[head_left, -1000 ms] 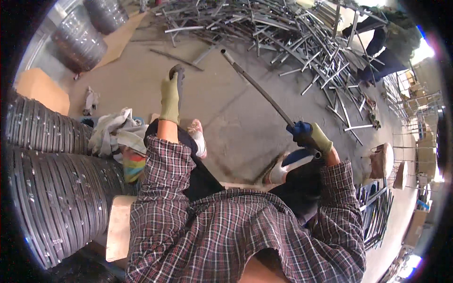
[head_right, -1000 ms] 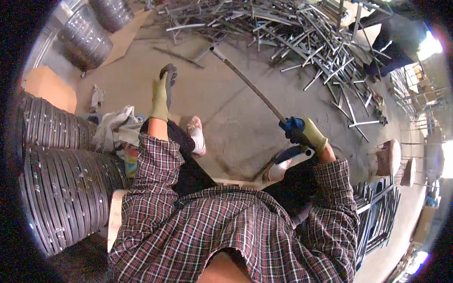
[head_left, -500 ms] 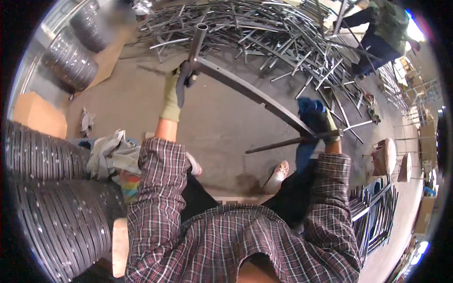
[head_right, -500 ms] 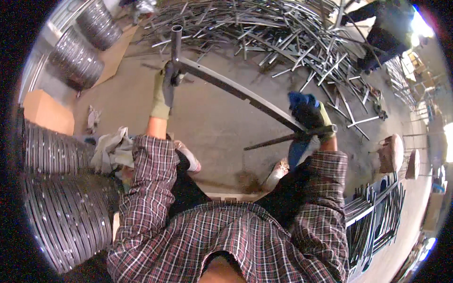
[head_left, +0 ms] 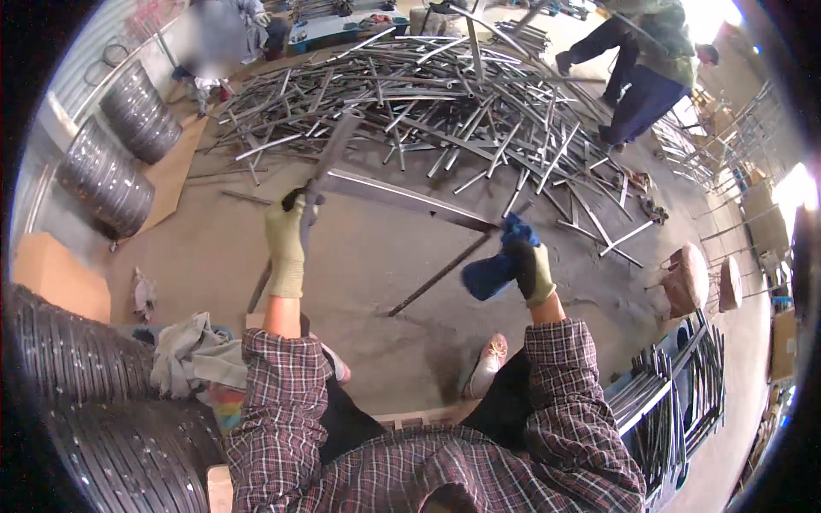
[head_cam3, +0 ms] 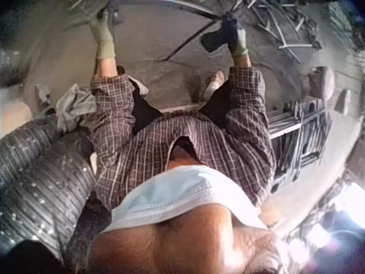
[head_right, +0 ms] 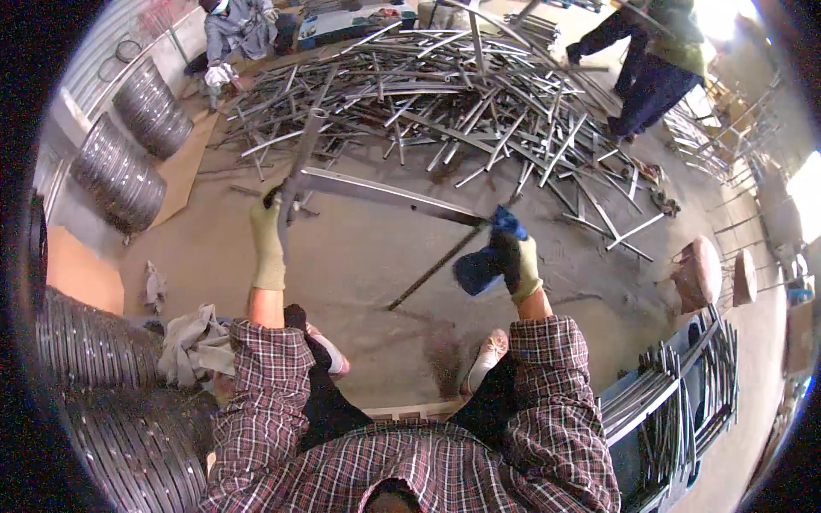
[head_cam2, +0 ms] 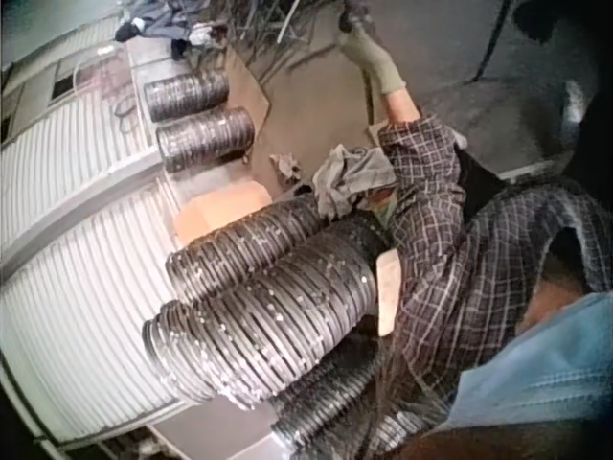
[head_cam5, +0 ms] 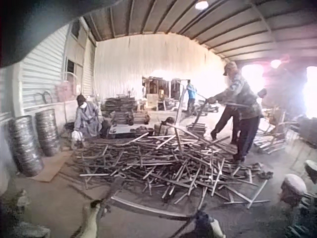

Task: Wiping and scrubbing metal frame components using a cloth and steel wool.

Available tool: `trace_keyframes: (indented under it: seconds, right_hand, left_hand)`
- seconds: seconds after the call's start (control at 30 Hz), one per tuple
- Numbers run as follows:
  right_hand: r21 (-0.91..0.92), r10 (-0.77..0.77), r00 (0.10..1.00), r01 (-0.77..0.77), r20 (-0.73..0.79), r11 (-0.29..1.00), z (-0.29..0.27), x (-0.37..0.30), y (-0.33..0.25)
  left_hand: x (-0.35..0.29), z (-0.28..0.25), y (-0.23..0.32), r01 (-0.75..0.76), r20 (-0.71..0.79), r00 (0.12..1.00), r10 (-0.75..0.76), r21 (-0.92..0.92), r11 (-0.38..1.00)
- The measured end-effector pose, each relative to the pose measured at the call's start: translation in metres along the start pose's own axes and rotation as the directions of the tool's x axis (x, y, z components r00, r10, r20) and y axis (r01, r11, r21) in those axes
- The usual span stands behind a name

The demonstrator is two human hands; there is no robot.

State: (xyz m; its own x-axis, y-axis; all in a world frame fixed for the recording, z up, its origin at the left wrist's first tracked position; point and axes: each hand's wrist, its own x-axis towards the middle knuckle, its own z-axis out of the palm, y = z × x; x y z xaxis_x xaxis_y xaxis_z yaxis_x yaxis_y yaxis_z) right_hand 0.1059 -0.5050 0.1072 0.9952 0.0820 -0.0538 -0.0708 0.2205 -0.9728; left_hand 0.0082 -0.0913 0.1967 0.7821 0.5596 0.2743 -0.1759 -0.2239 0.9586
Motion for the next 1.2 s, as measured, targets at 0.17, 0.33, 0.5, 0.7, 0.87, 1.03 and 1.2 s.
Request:
trace_keyframes:
  seconds: [0.17, 0.33, 0.5, 0.7, 0.87, 1.03, 1.2]
  right_hand:
    - [-0.414, -0.346, 0.914, 0.404, 0.212, 0.816, -0.038, 0.018, 0.019]
    - [0.307, -0.123, 0.990, 0.098, 0.061, 0.947, -0.026, 0.015, 0.019]
    - [0.289, -0.100, 0.979, 0.045, 0.180, 0.956, -0.056, 0.027, 0.012]
    - [0.130, -0.120, 0.992, 0.115, 0.031, 0.985, -0.009, 0.005, -0.011]
    - [0.006, -0.169, 0.986, 0.169, -0.012, 0.986, -0.018, 0.007, 0.006]
    - [0.097, -0.171, 0.985, 0.171, -0.011, 0.980, -0.027, 0.026, 0.010]
    - [-0.242, -0.464, 0.867, 0.417, -0.184, 0.876, 0.013, 0.009, -0.070]
  left_hand:
    - [-0.005, 0.016, 0.000, -0.034, 0.091, 0.995, 0.043, -0.095, 0.995]
    - [-0.024, 0.012, 0.027, -0.065, 0.041, 0.997, 0.064, 0.029, 0.997]
    - [-0.025, 0.042, 0.047, -0.344, 0.010, 0.936, 0.352, 0.241, 0.907]
    - [-0.026, 0.039, 0.041, -0.441, -0.039, 0.870, 0.491, 0.384, 0.811]
    - [-0.033, 0.041, 0.038, -0.441, -0.036, 0.868, 0.495, 0.401, 0.803]
    - [-0.018, 0.045, 0.024, -0.414, -0.100, 0.866, 0.491, 0.408, 0.814]
    - [-0.020, 0.027, 0.021, -0.296, -0.250, 0.911, 0.328, 0.158, 0.942]
